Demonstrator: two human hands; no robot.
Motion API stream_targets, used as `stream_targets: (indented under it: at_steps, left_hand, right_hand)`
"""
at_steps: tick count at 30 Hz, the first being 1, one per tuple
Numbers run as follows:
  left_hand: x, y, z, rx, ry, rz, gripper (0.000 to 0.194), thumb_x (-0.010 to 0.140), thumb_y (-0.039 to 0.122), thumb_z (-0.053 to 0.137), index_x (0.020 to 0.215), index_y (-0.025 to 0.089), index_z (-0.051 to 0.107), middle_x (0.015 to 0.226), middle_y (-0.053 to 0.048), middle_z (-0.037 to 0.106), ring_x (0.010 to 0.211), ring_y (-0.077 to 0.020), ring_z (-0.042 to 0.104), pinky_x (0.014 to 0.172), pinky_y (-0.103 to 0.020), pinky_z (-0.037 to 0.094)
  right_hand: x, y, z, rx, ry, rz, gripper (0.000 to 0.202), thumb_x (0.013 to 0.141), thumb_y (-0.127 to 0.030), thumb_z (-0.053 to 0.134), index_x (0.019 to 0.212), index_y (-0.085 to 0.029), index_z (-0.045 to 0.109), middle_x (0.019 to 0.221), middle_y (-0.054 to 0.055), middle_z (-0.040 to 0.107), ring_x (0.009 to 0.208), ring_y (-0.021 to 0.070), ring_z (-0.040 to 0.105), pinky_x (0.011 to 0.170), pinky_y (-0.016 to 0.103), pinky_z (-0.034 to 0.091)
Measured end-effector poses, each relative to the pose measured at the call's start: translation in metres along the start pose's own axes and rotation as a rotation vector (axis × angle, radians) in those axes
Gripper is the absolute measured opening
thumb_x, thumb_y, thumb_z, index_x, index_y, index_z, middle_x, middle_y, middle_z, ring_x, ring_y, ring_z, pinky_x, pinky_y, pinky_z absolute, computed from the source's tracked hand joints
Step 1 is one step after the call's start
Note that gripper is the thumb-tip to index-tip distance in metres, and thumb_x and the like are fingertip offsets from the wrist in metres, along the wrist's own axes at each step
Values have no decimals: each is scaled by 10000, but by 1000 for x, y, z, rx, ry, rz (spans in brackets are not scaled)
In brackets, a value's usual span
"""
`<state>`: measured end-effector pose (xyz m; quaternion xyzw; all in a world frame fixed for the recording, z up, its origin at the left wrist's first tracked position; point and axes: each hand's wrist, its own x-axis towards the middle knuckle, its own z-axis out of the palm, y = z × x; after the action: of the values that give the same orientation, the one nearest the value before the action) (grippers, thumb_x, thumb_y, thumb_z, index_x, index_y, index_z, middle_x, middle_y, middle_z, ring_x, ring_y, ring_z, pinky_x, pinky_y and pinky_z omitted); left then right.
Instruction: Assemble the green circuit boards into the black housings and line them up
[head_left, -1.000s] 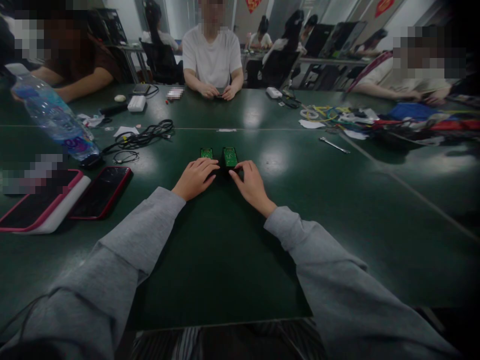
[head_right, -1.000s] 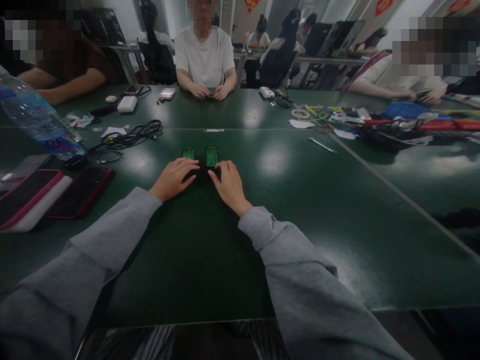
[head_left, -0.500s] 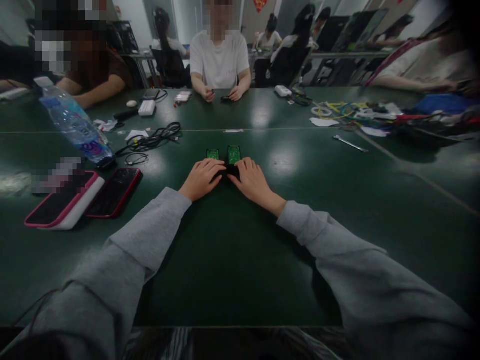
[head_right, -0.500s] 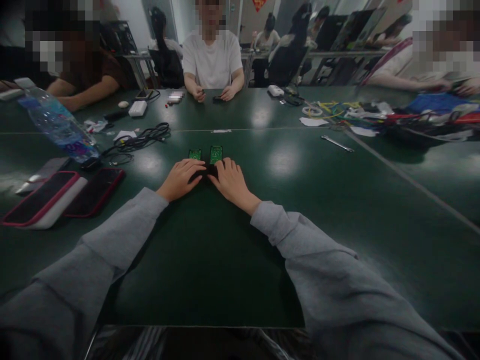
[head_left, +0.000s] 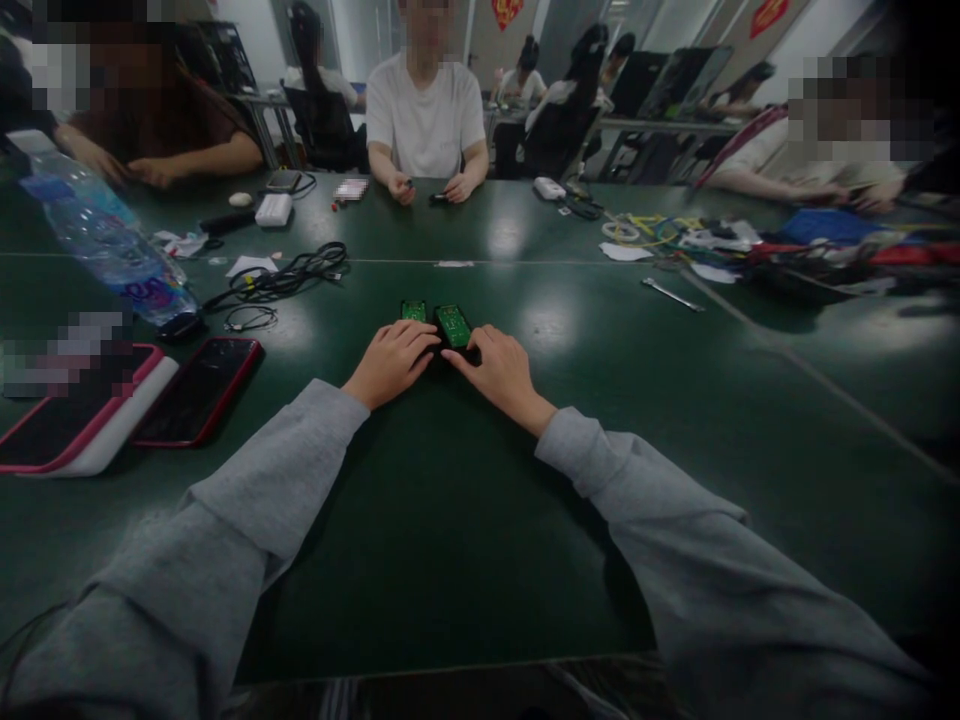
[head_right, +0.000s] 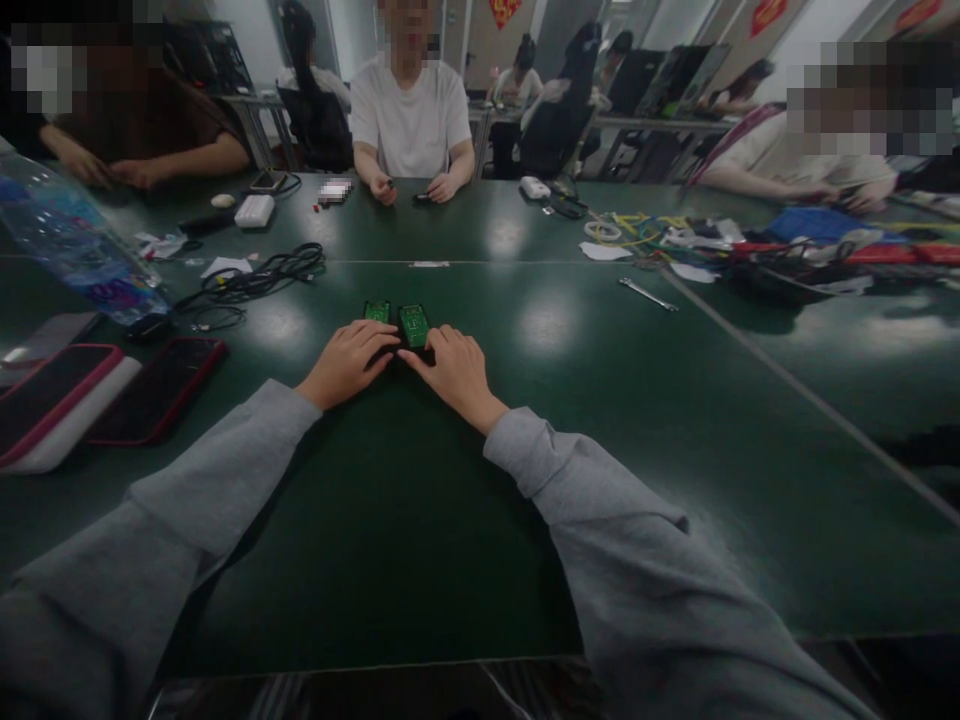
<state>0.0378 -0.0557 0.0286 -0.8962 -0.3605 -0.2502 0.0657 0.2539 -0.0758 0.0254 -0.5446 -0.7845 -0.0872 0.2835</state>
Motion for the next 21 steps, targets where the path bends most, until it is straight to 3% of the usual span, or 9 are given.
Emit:
stream_targets:
  at_steps: [5,10,15,21]
  left_hand:
    - [0,1,-1,26,8,4,282,994,263,451,1230,204,594,1337,-81,609,1229,-270,519,990,-433,432]
    - [0,2,-3,62,6,-11,283,997,254,441,1235,200,584,1341,-79,604,1230,-264,521,978,-422,446]
    - [-1,1,-3,81,24,-117,279,993,223,423,1222,200,580,1339,-79,595,1251,-264,507,1009,-427,444]
    - [-2,-1,-3,112,45,-260,288,939,130,439,1154,212,613,1343,-90,575,1280,-285,482,1033,-471,431]
  right_hand:
    - [-1,0,0,21,-1,23,442,966,-622,462,865,-201,548,849,69,622,756,208,569,680,331,387]
    - [0,2,8,77,51,110,473,938,-628,493,1049,-169,528,892,107,641,784,263,625,696,376,462]
    - [1,9,17,168,56,96,602,915,-540,534,1317,-109,417,1129,200,635,977,342,650,796,466,526]
    - [2,11,15,158,-30,92,579,900,-421,557,1351,-76,442,1216,219,613,1066,355,630,887,511,531]
